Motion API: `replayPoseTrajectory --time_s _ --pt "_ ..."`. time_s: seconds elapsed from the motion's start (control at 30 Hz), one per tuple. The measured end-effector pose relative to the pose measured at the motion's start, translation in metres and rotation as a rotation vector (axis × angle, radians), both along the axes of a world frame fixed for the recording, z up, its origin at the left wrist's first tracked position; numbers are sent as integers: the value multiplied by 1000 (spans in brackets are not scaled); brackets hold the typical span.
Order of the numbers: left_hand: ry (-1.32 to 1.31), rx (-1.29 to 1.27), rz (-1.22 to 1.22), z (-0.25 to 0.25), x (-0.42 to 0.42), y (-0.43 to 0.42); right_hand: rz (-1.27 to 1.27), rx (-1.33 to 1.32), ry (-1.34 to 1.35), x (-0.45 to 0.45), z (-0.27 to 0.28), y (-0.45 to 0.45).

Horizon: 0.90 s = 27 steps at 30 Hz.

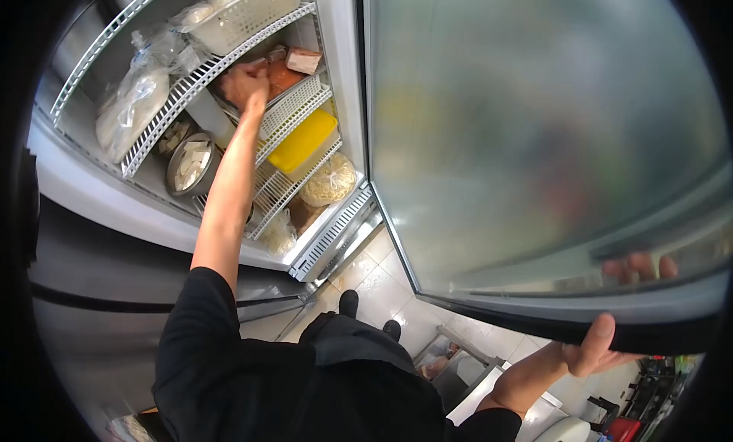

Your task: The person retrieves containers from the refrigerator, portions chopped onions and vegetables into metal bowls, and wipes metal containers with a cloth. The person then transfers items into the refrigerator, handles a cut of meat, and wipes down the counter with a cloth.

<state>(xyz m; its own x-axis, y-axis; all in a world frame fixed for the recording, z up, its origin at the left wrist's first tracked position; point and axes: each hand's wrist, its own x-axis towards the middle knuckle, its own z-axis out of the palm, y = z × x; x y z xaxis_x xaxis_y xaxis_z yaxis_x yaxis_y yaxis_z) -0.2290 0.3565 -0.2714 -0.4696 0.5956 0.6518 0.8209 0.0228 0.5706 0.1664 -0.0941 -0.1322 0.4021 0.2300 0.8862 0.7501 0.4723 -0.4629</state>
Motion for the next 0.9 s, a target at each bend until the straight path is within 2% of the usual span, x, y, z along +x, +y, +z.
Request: replayPoseTrajectory --time_s 0.03,0.07,0.1,0.17,0.2,0.3,0.37,0.5,0.53,0.63,0.77,0.83,0.9 --pt "-29 66 121 6 -5 0 -5 -32 24 2 -3 -4" --pt "-36 14 164 10 -9 -1 -29 -62 30 2 -3 -6" --pt "18 62 62 0 -28 11 -31 -69 30 0 -3 -8" --pt "-15 -71 -177 -11 -55 42 -82 -43 29 -8 -2 -7" --pt "-8 -69 -175 -4 -55 39 -130 55 15 -18 -1 2" --pt "38 -168 -121 9 -54 27 -162 77 -2 -17 -4 1" --pt "12 -185 -247 6 -60 29 -161 47 8 -16 -4 -2" --pt "9 -124 -295 31 -38 -17 -123 -55 -42 1 -5 -16" --pt "-49 -235 -296 42 -34 -30 -127 -59 -40 -1 -6 -16" --pt "-113 -360 -272 56 -28 -54 -126 34 7 -12 -6 -5" --pt "-158 -218 -292 41 -27 -66 -103 119 17 -15 -4 -3" --pt "-112 -48 -350 24 -29 -74 -69 -3 49 -10 -4 -11" --pt "-197 113 -459 9 -28 -91 -53 42 44 -14 -4 -6"
